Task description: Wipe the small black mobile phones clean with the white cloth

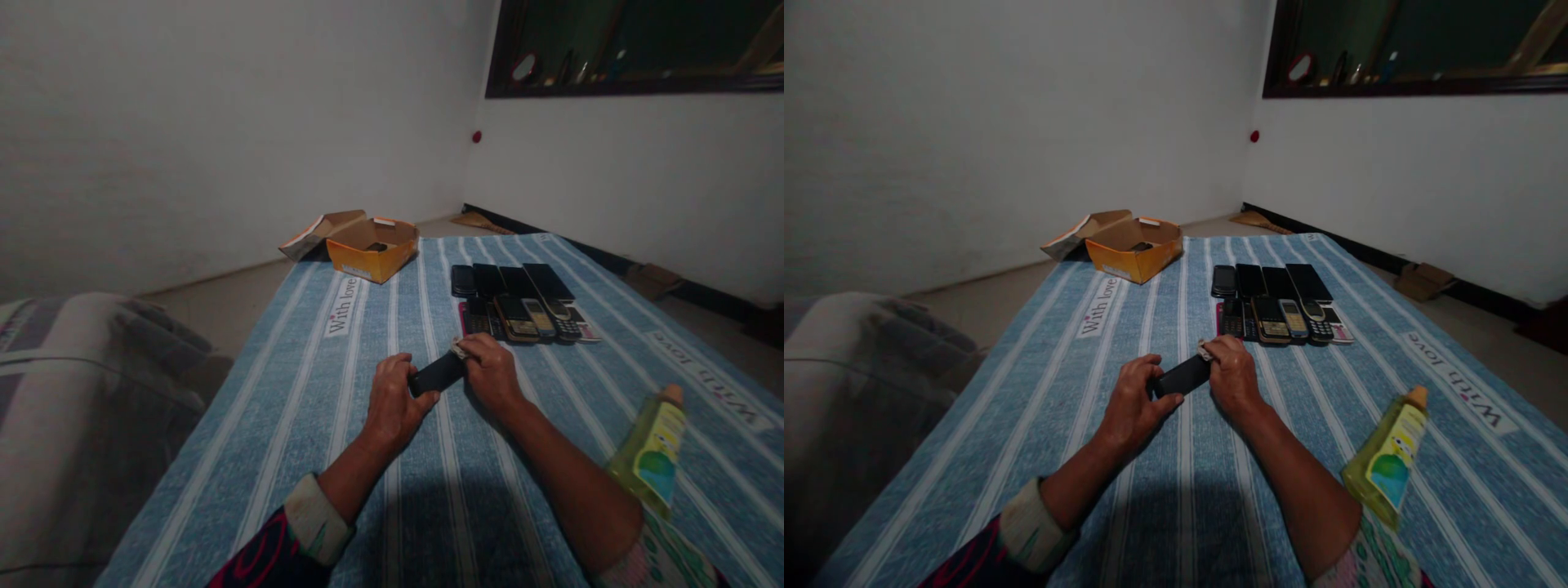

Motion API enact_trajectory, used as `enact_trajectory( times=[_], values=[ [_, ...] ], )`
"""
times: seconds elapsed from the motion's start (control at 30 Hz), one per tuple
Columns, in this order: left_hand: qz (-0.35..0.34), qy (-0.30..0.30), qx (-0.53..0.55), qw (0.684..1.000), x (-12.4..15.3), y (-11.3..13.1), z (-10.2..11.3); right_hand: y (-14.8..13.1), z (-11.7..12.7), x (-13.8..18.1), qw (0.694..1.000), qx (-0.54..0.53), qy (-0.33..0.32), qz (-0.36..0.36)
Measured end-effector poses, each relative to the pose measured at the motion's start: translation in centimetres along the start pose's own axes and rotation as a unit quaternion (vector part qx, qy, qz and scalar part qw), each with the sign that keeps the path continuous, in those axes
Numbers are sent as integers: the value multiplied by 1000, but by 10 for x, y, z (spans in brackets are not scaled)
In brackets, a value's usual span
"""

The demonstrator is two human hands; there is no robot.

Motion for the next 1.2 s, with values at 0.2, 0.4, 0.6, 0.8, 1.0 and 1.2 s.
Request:
enact_trajectory(
  times=[0.2, 0.4, 0.6, 0.8, 1.0, 1.2],
  values=[
    [-31, 26, 9, 999, 5, 5, -2, -39, 2, 1, 993, 50, 15, 104],
    [-65, 58, 9, 996, 7, 9, -1, -86, -19, 11, 965, 141, -98, 199],
    [-50, 43, 12, 998, 6, 8, 0, -63, -17, 3, 961, 195, -110, 164],
    [-23, 18, 13, 999, 3, 7, 2, -6, -1, -4, 997, 71, -39, 8],
    [-16, 15, -7, 1000, 1, 1, 2, 32, 2, -3, 978, -123, 55, -159],
    [-44, 28, -28, 998, 1, -8, 1, 46, -3, 3, 956, -172, 90, -221]
  ],
)
Point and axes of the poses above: each hand's wrist, its own x-axis away from the middle knuckle, its own z-axis out of the back of the hand, y = z × x, the point moved 7 cm from there along -x, towards the middle knuckle, and after that the axes turned 6 degrees about z, right-handed, at the moved point
